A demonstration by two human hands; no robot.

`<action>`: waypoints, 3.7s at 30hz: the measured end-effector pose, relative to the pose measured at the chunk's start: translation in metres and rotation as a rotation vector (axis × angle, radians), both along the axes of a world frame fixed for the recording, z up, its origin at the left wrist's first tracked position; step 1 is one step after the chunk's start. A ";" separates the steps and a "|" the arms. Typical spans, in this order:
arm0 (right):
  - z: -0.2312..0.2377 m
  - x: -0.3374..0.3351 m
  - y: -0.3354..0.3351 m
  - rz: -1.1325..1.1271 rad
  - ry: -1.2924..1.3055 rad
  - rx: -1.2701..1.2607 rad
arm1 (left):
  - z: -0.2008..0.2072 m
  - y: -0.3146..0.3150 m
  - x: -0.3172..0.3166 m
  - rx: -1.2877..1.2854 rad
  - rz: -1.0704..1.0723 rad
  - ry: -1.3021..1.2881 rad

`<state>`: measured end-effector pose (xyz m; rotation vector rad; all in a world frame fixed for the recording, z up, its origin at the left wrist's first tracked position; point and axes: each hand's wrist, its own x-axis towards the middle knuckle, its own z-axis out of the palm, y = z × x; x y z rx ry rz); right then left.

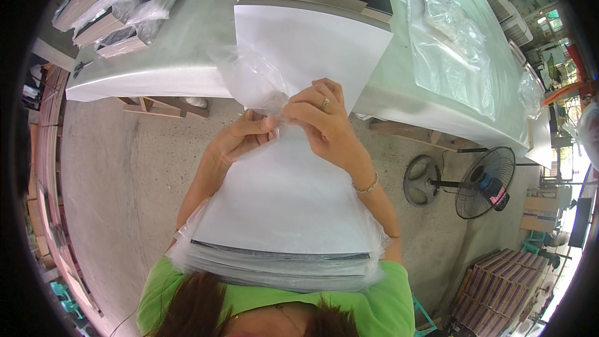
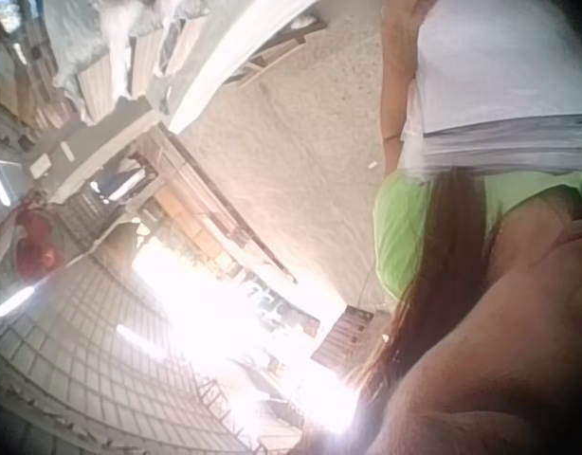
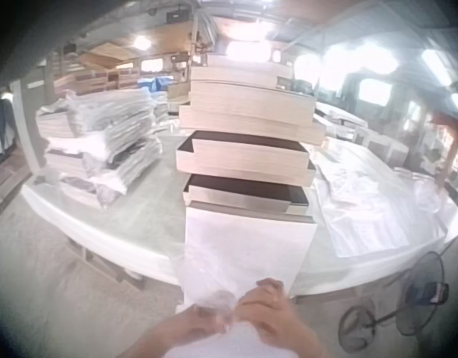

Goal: The person wraps individual black and white flat objects in clear plastic bags, pulling each bag over an object and folding the excess plastic.

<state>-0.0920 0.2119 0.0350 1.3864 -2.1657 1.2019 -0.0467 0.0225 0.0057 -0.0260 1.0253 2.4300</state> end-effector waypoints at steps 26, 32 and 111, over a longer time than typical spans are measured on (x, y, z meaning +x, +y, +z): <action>0.015 -0.002 -0.007 -0.189 -0.635 -0.381 | 0.060 0.015 -0.004 -1.529 0.381 1.173; 0.023 -0.008 0.034 0.343 -1.262 -0.126 | 0.041 -0.004 -0.024 -0.473 0.314 0.409; 0.015 -0.072 0.094 0.004 -0.960 -0.913 | 0.064 -0.067 -0.039 -0.402 0.649 0.496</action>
